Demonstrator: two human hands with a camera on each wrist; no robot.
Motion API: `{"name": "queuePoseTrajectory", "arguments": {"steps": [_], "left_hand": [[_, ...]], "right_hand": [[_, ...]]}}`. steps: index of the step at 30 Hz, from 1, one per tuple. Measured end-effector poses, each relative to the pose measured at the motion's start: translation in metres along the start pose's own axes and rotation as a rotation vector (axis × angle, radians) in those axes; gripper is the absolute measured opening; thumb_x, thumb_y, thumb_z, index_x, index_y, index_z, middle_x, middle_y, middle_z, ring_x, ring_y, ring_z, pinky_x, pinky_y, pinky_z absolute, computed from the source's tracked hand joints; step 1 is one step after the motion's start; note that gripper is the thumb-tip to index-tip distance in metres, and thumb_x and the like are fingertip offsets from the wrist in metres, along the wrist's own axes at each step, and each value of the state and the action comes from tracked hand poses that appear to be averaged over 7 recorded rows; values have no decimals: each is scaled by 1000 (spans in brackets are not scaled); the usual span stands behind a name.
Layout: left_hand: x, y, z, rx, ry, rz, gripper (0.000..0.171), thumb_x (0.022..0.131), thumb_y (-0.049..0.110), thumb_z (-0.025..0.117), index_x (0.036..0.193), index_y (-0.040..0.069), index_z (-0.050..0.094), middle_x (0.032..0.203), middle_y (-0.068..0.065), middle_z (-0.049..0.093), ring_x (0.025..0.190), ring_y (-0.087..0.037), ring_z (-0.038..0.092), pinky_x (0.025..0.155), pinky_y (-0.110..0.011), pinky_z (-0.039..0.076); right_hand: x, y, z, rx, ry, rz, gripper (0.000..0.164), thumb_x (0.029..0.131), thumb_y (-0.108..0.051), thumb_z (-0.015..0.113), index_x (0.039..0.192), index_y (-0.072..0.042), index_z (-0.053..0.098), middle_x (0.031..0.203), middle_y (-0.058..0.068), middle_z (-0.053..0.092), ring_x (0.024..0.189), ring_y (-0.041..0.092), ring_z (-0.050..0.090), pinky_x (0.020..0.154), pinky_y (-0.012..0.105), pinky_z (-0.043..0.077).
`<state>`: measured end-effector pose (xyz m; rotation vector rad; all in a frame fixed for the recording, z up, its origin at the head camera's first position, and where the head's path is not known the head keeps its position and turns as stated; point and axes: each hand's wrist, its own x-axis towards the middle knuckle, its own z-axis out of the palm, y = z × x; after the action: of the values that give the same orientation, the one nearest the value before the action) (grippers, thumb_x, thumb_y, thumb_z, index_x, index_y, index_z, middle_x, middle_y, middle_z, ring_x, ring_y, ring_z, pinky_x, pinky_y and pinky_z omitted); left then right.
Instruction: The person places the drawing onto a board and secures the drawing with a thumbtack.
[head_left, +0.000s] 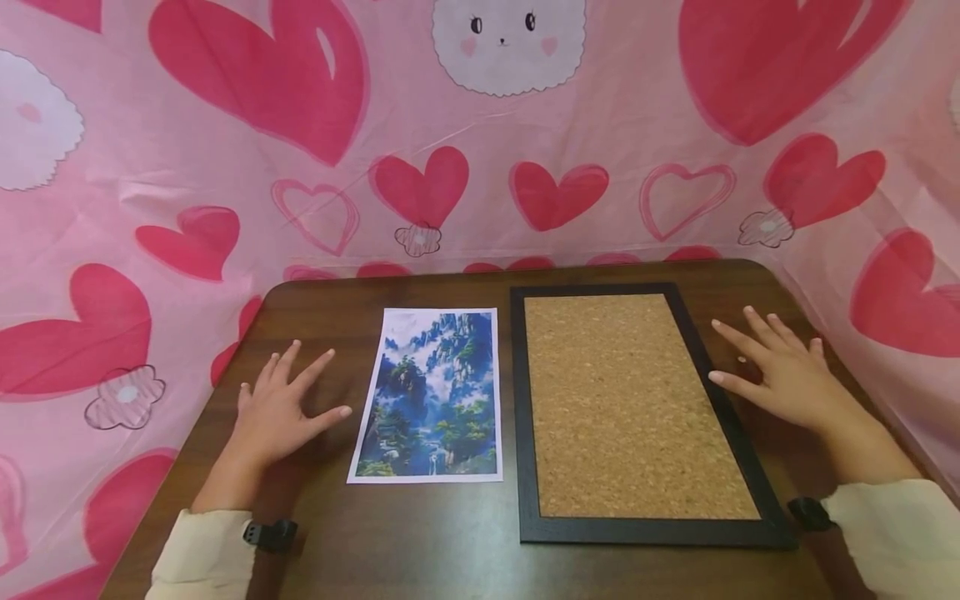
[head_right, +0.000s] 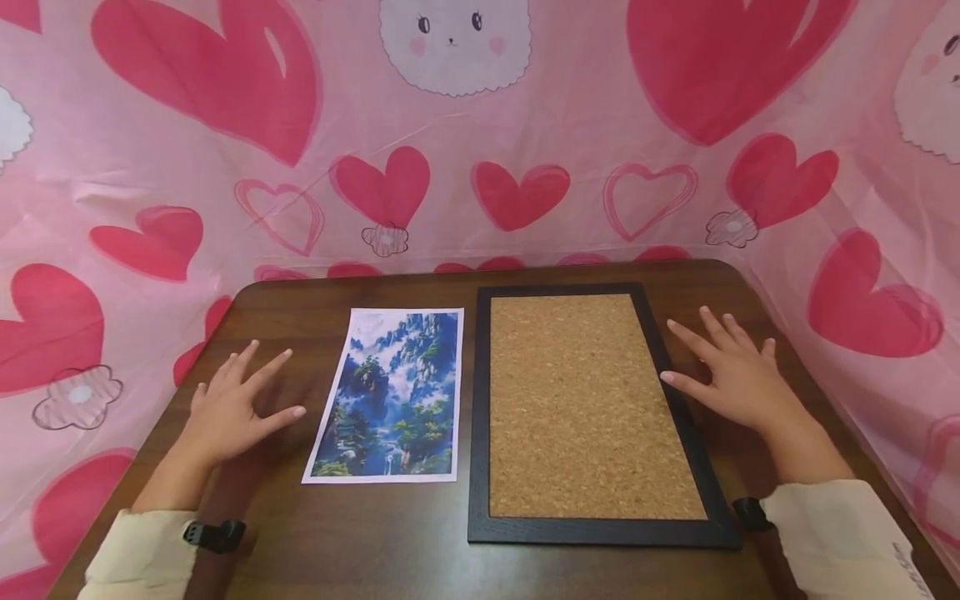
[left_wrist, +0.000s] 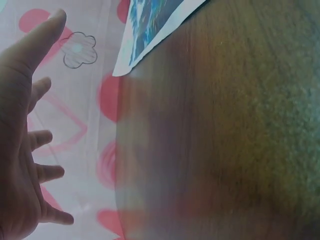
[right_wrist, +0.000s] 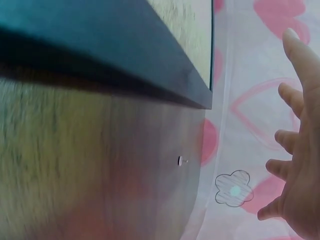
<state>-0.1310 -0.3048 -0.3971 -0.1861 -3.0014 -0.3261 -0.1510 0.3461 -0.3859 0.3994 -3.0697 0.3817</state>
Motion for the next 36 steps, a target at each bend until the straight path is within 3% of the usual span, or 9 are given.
{"name": "queuePoseTrajectory", "arguments": {"steps": [9,23,28,33,36], "left_hand": [[1,3,-2,-117,-14,15,93,59,66,65,138,39,24,146,-10,14,128,-40,14,84,-72,14],[1,11,10,-408,-93,6,85,56,51,77,131,38,39,141,-8,21,124,-37,23,82,-67,30],[1,12,13,-450,-134,26,87,56,49,78,132,33,39,138,-8,24,121,-35,28,82,-64,33],[3,13,14,-456,-131,55,91,54,50,78,133,30,38,135,-7,30,119,-33,34,82,-60,37],[5,13,15,-471,-132,62,90,55,49,79,133,29,39,133,-6,34,115,-31,40,82,-55,41]], "right_hand": [[6,-13,-2,68,21,-58,75,81,-47,57,141,-32,17,148,3,-6,132,28,-13,85,64,-21],[16,-33,3,178,45,-171,79,78,-36,65,141,-29,19,148,5,-1,133,28,-6,91,65,-13],[19,-43,3,293,16,-191,78,78,-32,66,141,-29,20,148,5,1,133,28,-3,94,66,-2],[23,-52,4,366,7,-199,78,78,-28,67,140,-34,20,148,1,4,133,31,4,86,70,17],[25,-58,5,399,-2,-221,78,79,-26,67,140,-34,20,148,-3,4,132,31,8,85,70,19]]}}
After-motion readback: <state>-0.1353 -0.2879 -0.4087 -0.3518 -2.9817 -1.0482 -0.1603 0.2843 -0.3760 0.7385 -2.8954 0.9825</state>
